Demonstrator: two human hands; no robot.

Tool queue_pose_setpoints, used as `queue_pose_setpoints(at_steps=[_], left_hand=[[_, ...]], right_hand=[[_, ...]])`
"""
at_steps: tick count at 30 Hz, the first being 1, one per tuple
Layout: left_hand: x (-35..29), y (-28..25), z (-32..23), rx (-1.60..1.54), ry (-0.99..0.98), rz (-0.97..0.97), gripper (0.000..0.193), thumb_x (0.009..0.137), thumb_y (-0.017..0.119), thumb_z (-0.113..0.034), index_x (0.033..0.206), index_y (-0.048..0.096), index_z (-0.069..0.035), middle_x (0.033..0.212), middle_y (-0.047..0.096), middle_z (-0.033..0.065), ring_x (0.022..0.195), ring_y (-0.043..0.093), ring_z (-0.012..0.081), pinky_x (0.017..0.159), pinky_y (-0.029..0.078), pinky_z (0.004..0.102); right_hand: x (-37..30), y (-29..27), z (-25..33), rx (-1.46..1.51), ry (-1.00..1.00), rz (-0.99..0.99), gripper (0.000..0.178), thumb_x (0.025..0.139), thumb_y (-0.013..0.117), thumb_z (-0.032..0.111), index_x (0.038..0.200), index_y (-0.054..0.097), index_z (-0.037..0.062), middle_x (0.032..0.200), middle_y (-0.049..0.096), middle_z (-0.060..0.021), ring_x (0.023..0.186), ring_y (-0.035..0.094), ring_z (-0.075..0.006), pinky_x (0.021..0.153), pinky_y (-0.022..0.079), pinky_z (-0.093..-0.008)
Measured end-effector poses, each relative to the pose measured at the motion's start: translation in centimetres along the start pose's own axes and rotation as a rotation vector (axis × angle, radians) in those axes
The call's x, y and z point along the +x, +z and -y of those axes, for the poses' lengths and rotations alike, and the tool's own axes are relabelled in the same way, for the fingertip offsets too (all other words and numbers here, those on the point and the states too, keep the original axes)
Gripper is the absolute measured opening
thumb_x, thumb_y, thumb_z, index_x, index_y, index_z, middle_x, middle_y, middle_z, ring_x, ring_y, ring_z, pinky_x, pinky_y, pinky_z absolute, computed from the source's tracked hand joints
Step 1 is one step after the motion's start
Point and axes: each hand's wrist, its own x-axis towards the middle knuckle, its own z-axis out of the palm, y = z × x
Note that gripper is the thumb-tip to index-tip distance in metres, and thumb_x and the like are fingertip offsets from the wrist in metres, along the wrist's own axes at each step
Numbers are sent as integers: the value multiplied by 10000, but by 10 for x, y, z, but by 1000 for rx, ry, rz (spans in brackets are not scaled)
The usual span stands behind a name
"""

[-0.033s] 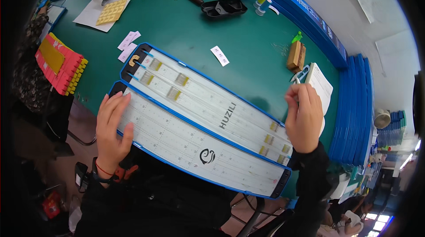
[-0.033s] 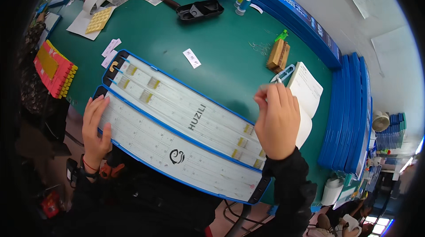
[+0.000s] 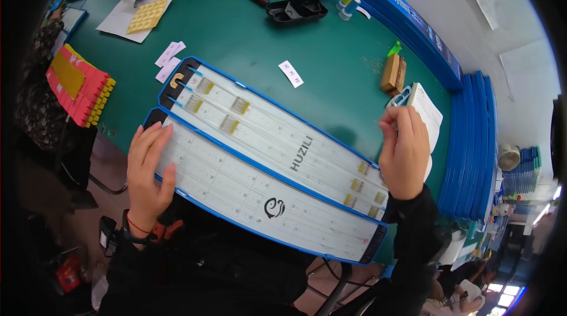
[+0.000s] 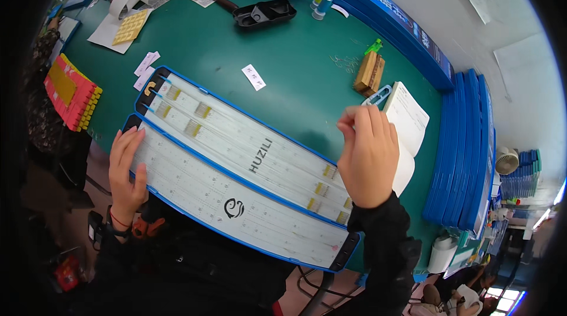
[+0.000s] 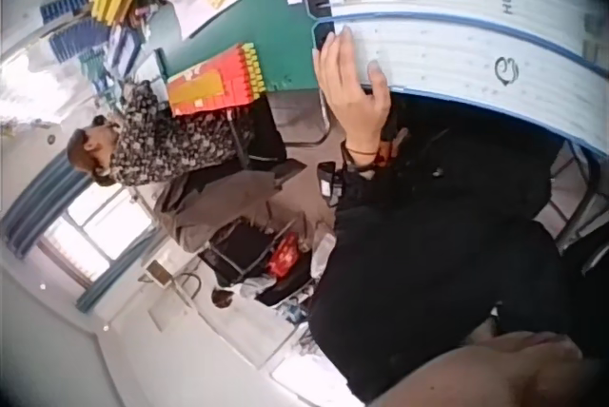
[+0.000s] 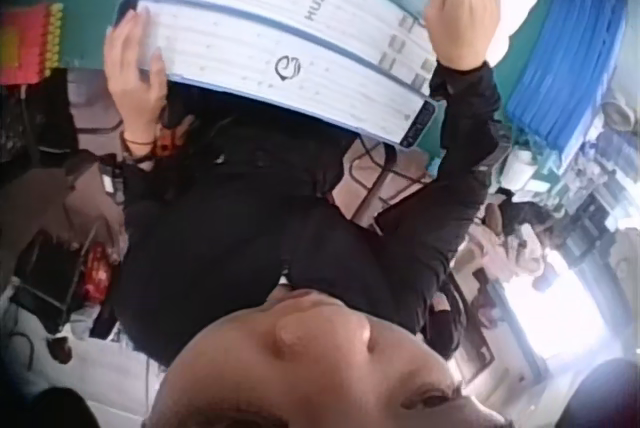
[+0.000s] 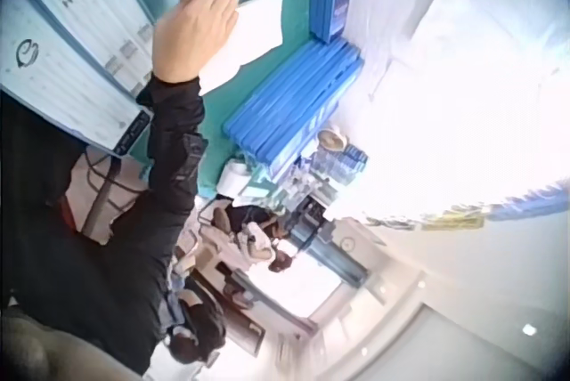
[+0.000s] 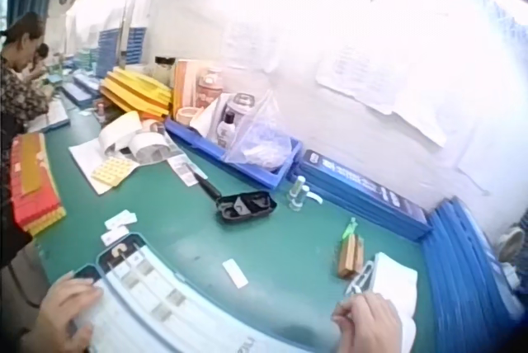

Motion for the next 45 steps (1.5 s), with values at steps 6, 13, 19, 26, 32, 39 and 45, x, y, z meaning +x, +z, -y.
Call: queue_pose_setpoints(at_steps=[6,13,19,26,32,39,45], left_hand=[[-5,2,1,28,-10,-23,438,867,438,-180,1232,549,35,1207,571,174,1183,518,330,1067,313,479],[-2,7,3,43,2,-43,429,866,414,-177,1205,567,37,1193,590,162,1166,538,322,1066,314,469],[-5,9,8,73,-7,-77,439,859,381,-182,1182,580,39,1176,605,156,1157,550,312,1064,316,461],[-6,12,5,67,6,-108,447,839,368,-196,1163,600,7,1131,625,145,1127,569,302,1033,338,436],[-3,3,0,72,9,-110,424,828,390,-196,1126,632,-17,1116,621,132,1107,574,289,1016,354,435],[2,0,-38,-78,29,-29,327,775,498,-106,1058,637,-21,1122,619,132,1119,561,329,1041,335,492],[6,34,-128,-437,312,368,428,756,654,-191,1156,623,-40,1152,619,90,1130,563,291,1012,392,463]], right_hand=[[3,9,-7,-100,7,163,120,825,616,41,935,569,52,882,573,-51,804,548,-249,689,393,-355],[-6,4,-24,-32,90,203,150,831,634,91,978,633,59,917,612,-59,843,559,-267,743,412,-365],[15,27,-11,62,-35,259,85,805,665,113,889,669,105,831,601,-35,817,550,-240,723,408,-349],[4,23,-12,12,-70,238,106,766,591,-5,816,527,64,778,502,-102,771,517,-304,680,387,-403],[-41,-56,46,-138,96,161,175,690,564,-74,820,490,17,792,487,-116,749,497,-314,665,366,-385],[-92,-57,76,61,231,422,169,688,630,3,811,530,62,790,509,-83,745,513,-276,651,359,-370],[-108,-46,75,-90,202,425,136,714,639,49,807,545,82,792,518,-33,740,514,-221,647,361,-329]])
